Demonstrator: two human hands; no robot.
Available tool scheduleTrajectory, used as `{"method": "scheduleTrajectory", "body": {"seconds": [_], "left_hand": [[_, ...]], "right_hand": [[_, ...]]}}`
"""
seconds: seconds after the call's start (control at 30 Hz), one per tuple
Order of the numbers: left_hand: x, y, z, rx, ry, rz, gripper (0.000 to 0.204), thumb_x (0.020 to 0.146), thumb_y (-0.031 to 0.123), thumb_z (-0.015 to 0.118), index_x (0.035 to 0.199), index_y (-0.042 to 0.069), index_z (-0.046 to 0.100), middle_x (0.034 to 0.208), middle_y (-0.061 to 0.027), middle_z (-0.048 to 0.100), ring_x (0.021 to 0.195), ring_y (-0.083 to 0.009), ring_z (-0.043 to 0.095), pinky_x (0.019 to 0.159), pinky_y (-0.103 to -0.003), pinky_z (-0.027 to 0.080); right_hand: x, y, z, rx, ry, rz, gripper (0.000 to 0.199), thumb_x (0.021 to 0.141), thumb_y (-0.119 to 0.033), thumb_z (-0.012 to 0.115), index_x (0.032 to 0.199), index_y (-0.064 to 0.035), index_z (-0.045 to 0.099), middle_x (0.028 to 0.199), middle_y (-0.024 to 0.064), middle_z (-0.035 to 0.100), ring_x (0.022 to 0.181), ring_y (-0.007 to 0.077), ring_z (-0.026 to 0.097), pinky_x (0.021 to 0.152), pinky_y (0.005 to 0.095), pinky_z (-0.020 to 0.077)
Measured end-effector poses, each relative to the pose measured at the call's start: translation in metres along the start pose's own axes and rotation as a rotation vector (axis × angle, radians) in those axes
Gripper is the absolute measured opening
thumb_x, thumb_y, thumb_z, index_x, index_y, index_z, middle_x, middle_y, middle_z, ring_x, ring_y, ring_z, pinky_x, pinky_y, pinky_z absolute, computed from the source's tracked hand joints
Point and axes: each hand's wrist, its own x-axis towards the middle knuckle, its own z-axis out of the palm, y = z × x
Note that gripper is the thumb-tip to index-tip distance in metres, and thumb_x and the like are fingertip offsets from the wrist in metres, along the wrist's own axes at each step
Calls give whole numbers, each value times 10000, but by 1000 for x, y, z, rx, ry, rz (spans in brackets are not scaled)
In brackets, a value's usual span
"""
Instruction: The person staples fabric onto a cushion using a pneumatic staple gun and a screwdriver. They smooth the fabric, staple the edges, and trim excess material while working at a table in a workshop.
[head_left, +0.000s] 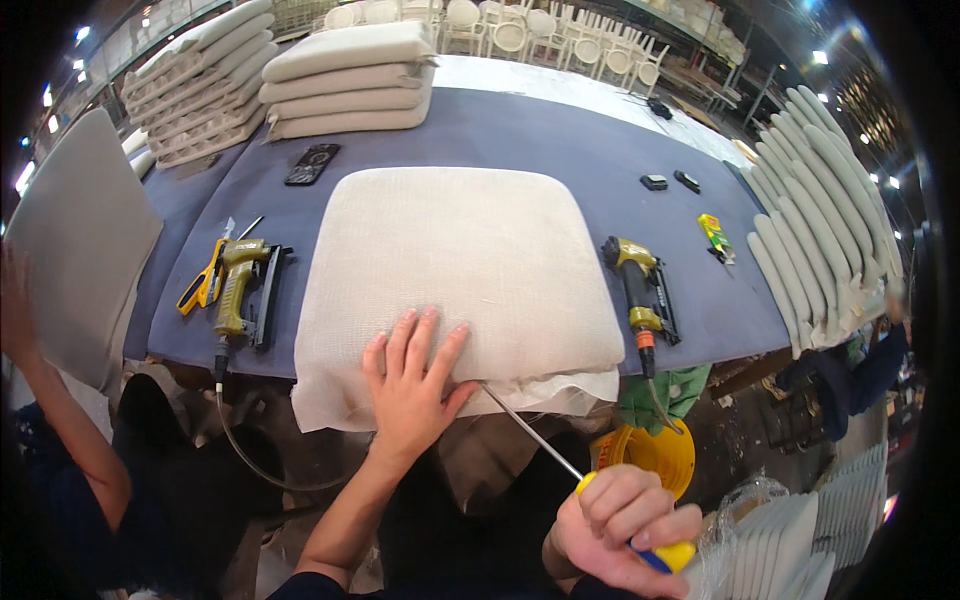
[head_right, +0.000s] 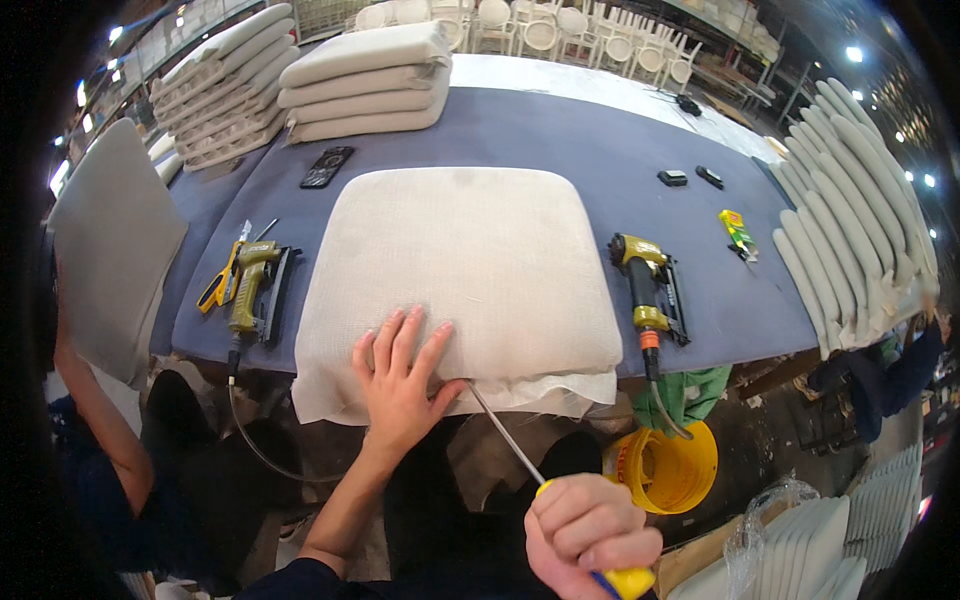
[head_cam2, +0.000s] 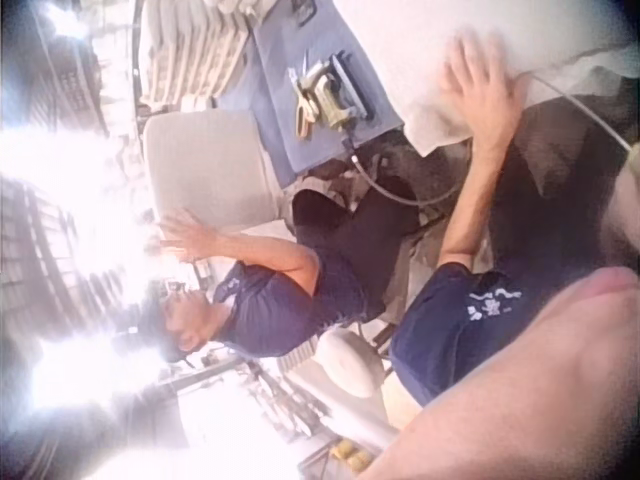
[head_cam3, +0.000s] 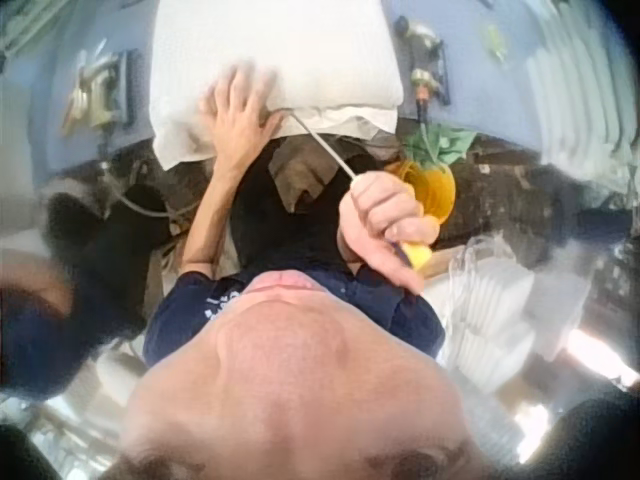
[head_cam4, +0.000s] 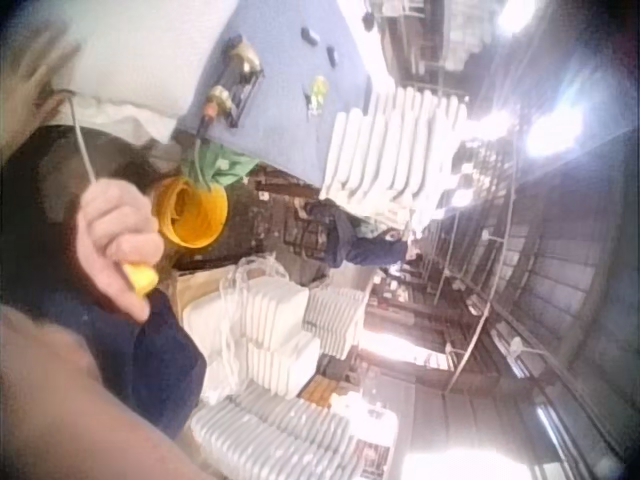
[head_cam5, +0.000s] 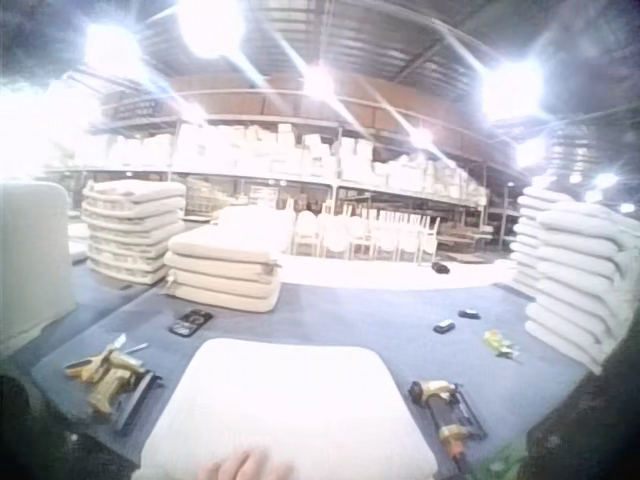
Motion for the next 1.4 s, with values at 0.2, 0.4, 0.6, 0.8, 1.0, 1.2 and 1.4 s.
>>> {"method": "scheduleTrajectory", "body": {"seconds": [0.2, 0.4, 0.6, 0.8, 1.0, 1.2, 1.4], "left_hand": [[-2, -2, 4, 24, -36, 7, 800, 800, 529, 876, 1505, 232, 643, 1615, -137, 533, 1518, -334, 438, 1232, -572, 208], [-9, -9, 7, 50, -26, 13, 764, 831, 578, 843, 1488, 232, 663, 1608, -157, 537, 1508, -332, 444, 1217, -567, 213], [-4, -2, 5, 17, -40, 7, 768, 837, 553, 835, 1501, 217, 645, 1607, -156, 530, 1515, -344, 432, 1224, -577, 212], [1, -6, -1, 17, -40, 14, 750, 873, 515, 819, 1515, 180, 621, 1617, -156, 516, 1517, -357, 427, 1232, -593, 213], [3, 6, 3, 11, 16, 44, 724, 856, 474, 839, 1486, 172, 651, 1596, -161, 532, 1505, -359, 434, 1235, -581, 206], [-1, 2, 1, 42, -46, 32, 768, 873, 498, 822, 1538, 184, 599, 1636, -145, 492, 1550, -342, 387, 1259, -575, 185], [-1, -1, 1, 9, -4, 22, 784, 817, 506, 874, 1505, 214, 637, 1611, -137, 513, 1517, -333, 422, 1245, -570, 196]], "right_hand": [[-4, -2, 1, 50, -143, -49, 723, 1002, -775, 570, 988, -52, 542, 665, 23, 468, 479, 145, 370, 450, 301, 294], [1, 0, -5, 22, -79, -1, 730, 1006, -795, 531, 991, -65, 556, 646, 29, 466, 465, 156, 366, 439, 321, 287], [97, 94, -34, 304, 108, 633, 629, 1015, -810, 502, 1017, -198, 650, 682, -63, 433, 455, 59, 276, 393, 259, 172], [84, 87, 21, 112, -102, 497, 663, 1021, -705, 626, 959, -50, 546, 648, 18, 501, 445, 94, 405, 437, 262, 277], [73, 44, 3, 86, -30, 345, 746, 975, -837, 529, 976, -91, 490, 627, 31, 470, 483, 125, 405, 472, 279, 330], [58, 24, -3, 138, -100, 362, 784, 945, -870, 549, 1014, -94, 467, 665, 49, 498, 526, 147, 430, 522, 304, 398], [47, 36, -2, 155, -88, 206, 823, 950, -898, 455, 1035, -80, 480, 655, 54, 494, 516, 152, 405, 510, 303, 390]]}}
